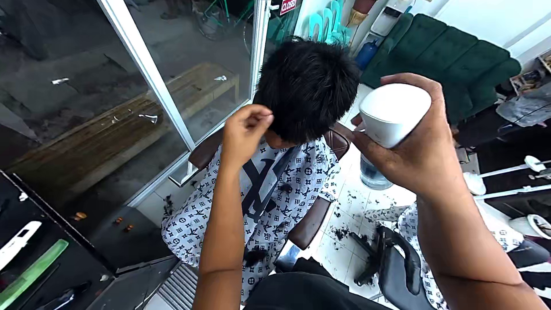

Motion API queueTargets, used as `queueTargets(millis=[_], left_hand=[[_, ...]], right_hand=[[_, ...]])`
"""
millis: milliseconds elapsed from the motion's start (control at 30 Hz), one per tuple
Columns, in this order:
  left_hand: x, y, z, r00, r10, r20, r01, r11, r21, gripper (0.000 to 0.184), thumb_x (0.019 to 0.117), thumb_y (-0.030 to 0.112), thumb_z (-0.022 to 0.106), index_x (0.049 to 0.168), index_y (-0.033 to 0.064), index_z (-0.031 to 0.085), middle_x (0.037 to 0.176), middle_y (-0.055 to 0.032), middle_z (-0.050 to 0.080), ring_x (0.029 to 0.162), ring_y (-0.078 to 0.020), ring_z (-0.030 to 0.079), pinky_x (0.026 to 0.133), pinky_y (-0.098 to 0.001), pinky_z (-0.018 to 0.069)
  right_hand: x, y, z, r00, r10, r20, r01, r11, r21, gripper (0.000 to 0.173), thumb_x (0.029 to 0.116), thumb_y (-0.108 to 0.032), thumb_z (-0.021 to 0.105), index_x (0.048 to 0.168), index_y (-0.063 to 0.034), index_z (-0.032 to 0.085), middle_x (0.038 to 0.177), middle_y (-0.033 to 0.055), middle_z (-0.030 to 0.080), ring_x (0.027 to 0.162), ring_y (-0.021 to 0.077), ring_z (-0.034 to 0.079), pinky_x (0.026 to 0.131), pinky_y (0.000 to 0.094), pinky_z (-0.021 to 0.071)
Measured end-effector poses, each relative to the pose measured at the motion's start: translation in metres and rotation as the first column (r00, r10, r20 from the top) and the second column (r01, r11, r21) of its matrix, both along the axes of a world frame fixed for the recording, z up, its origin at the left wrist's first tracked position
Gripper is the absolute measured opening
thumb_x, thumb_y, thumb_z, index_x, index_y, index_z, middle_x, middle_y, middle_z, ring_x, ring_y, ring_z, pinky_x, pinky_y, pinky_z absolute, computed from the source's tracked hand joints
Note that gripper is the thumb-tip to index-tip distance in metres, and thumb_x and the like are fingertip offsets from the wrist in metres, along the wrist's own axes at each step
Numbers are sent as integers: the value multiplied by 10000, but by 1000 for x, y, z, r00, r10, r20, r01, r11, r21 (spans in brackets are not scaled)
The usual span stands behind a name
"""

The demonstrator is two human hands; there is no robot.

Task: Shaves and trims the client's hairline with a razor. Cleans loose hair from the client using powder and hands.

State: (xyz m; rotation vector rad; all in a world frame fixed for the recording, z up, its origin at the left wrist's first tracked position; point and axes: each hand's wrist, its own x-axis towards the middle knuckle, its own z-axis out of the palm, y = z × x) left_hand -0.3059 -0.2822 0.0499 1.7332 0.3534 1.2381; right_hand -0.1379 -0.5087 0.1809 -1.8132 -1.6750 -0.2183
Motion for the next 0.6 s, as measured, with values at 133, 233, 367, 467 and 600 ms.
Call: queueTargets(millis=[133,233,367,467,600], left_hand=[[-20,7,-1,940,269,209,-168,900,-402,162,1009,157,616,1146,71,615,980,35,644,805,-54,625,698,-252,555],[2,2,63,916,234,325,-140,948,-286,295,1096,197,409,1271,3,546,999,-23,667,879,-107,666,743,-304,573],[75,4,109,998,-14,-68,27,978,207,407,1094,235,376,1304,-29,604,1184,-120,712,1123,-184,677,1012,-418,530],[78,-4,76,853,126,-507,144,876,460,617,947,627,581,1483,323,543,1649,-80,331,1534,-312,265,1145,-688,281],[47,2,21,993,90,-74,-31,819,572,210,935,223,729,1124,140,771,1257,-194,631,1249,-337,559,1073,-460,453]], right_hand=[[-1,24,1,998,-18,63,22,998,-59,726,919,-327,741,1487,-85,360,1111,109,678,932,162,693,792,358,584],[3,41,1,997,-16,76,19,999,-41,749,913,-317,740,1504,-51,363,1150,151,681,965,209,697,831,395,582],[12,47,-3,992,-118,39,120,992,-31,760,910,-352,736,1497,-49,359,1180,178,658,999,227,687,869,423,571],[9,10,-7,987,-152,57,155,986,-55,778,940,-356,723,1538,-103,296,1246,153,638,1031,215,693,870,451,591],[1,-22,-30,992,-119,43,119,993,9,758,908,-289,748,1495,-47,334,1184,127,683,1028,180,705,888,411,596]])
